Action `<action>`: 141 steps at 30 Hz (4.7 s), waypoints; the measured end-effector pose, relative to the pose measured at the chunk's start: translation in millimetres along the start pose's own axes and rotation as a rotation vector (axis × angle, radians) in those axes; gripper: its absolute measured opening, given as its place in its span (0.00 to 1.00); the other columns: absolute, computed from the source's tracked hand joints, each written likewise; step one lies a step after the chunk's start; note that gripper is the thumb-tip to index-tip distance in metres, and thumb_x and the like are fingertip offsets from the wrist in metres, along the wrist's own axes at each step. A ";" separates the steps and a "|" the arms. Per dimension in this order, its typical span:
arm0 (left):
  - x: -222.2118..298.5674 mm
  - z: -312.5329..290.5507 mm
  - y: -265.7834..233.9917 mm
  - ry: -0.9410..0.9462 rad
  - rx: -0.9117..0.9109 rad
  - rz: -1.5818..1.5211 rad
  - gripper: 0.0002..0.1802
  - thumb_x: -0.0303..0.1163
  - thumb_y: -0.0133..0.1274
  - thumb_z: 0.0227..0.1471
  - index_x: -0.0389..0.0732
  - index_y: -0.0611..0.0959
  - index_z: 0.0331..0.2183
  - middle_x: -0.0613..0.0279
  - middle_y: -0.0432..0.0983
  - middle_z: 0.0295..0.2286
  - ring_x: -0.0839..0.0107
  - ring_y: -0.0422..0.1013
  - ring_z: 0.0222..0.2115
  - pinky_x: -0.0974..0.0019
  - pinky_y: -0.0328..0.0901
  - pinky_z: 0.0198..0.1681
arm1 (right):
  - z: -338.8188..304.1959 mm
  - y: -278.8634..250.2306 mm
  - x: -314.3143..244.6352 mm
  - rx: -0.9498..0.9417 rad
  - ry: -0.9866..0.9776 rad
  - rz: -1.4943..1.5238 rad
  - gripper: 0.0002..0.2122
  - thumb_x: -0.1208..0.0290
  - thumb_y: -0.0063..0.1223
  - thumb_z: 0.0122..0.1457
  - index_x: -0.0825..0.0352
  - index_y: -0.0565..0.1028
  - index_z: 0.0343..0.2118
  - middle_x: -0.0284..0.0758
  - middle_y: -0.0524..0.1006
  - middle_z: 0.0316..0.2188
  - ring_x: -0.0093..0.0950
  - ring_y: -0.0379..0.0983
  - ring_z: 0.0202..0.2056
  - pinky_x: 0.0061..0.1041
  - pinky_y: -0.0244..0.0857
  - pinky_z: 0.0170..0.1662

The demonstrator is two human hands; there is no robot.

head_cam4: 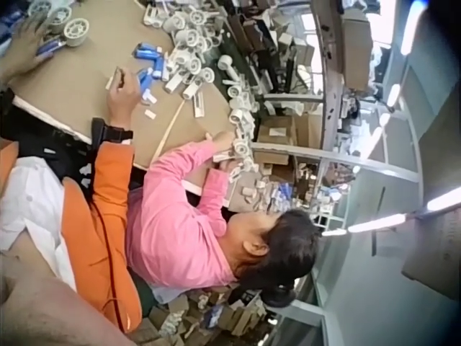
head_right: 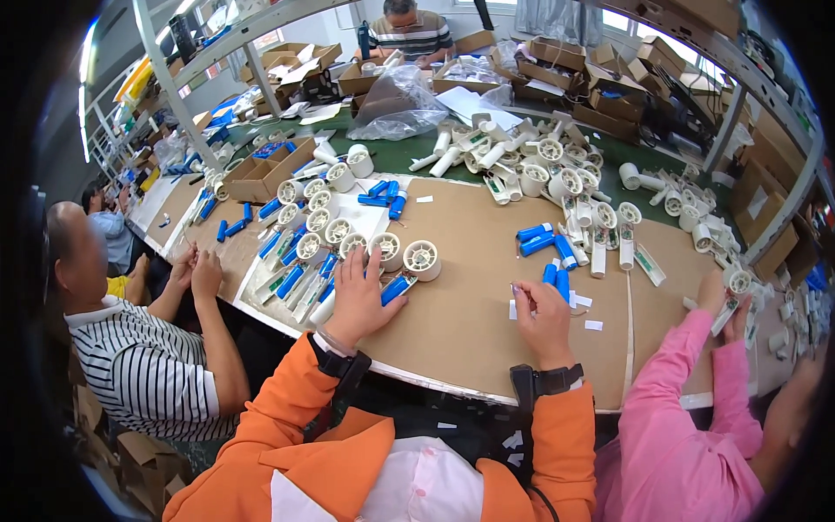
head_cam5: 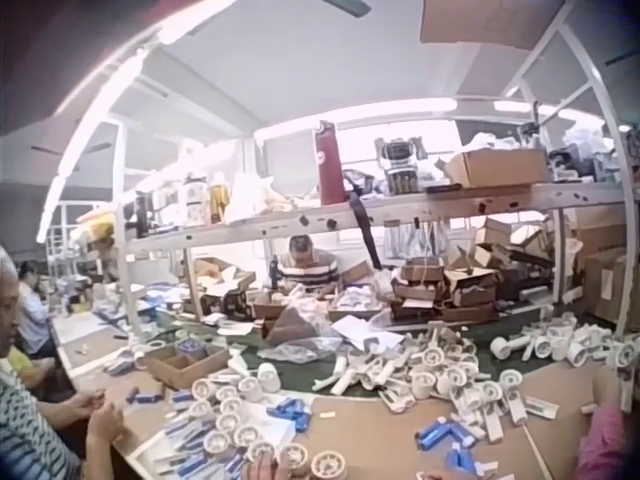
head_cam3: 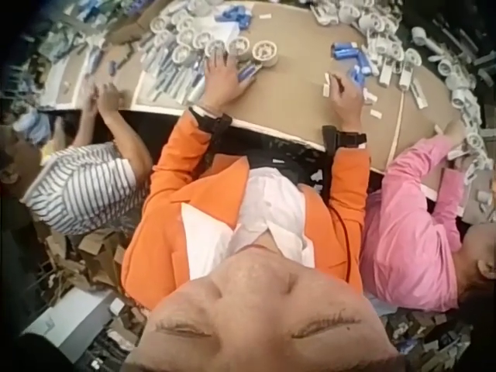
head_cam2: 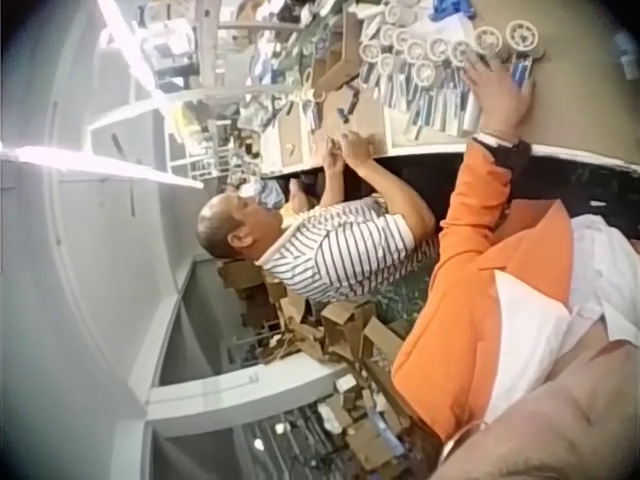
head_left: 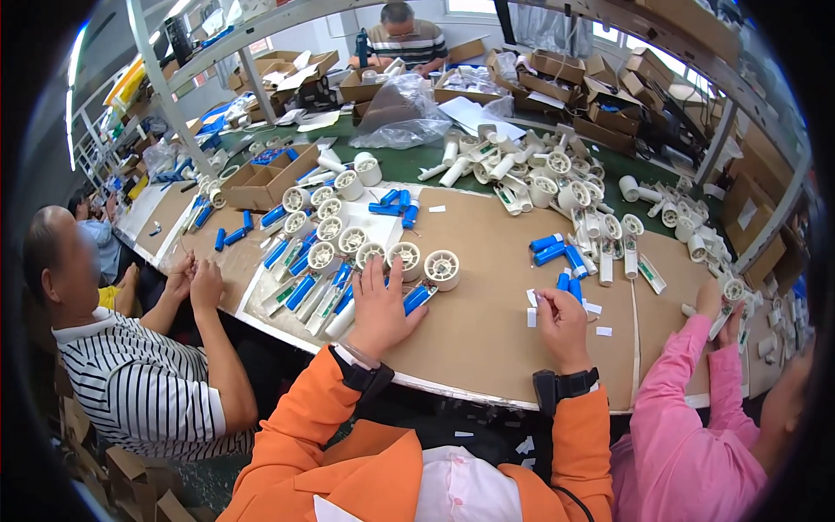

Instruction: The person picks up a battery and a fan housing, inserts the battery into the housing, and connects the wires by hand. They then place the assembled unit onto the table.

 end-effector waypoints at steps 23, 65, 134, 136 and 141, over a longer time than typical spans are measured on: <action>-59.6 22.2 25.2 -0.109 -0.223 0.066 0.46 0.56 0.60 0.44 0.64 0.62 0.64 0.42 0.56 0.59 0.44 0.53 0.59 0.43 0.48 0.59 | -8.2 21.1 17.0 -0.149 0.049 -0.022 0.06 0.74 0.54 0.61 0.70 0.78 0.36 0.35 0.76 0.23 0.25 0.73 0.24 0.24 0.65 0.29; -71.0 224.4 166.6 -0.083 -0.826 -0.108 0.61 0.61 0.68 0.28 0.38 0.66 0.60 0.45 0.73 0.50 0.52 0.71 0.51 0.59 0.66 0.55 | -8.0 31.4 2.7 -0.308 0.021 -0.088 0.04 0.69 0.57 0.58 0.62 0.79 0.32 0.34 0.79 0.26 0.36 0.76 0.31 0.34 0.68 0.34; 76.7 92.0 79.5 0.025 -0.335 -1.562 0.35 0.34 0.58 0.56 0.39 0.64 0.61 0.57 0.72 0.47 0.74 0.72 0.37 0.72 0.69 0.40 | -29.2 57.9 -70.0 -0.362 -0.243 -0.664 0.08 0.72 0.54 0.55 0.65 0.72 0.37 0.38 0.73 0.28 0.36 0.72 0.31 0.34 0.68 0.33; 85.2 88.5 76.0 0.138 -0.368 -1.431 0.37 0.37 0.60 0.54 0.41 0.64 0.62 0.56 0.72 0.48 0.74 0.71 0.39 0.71 0.69 0.40 | -47.1 78.8 -65.3 -0.460 -0.289 -0.678 0.09 0.72 0.53 0.55 0.66 0.72 0.38 0.38 0.73 0.29 0.36 0.73 0.32 0.33 0.69 0.34; 89.6 78.2 83.3 0.117 -0.625 -1.343 0.39 0.39 0.63 0.51 0.43 0.67 0.62 0.53 0.71 0.50 0.71 0.71 0.41 0.69 0.69 0.41 | -29.4 80.3 -54.2 -0.708 -0.132 -0.377 0.14 0.70 0.56 0.52 0.67 0.73 0.41 0.38 0.75 0.36 0.40 0.73 0.40 0.36 0.69 0.43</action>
Point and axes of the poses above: each hand's wrist, its own z-axis towards the middle knuckle, its own y-axis out of the palm, x = y × z, the point moved 10 cm from there along z, towards the middle knuckle
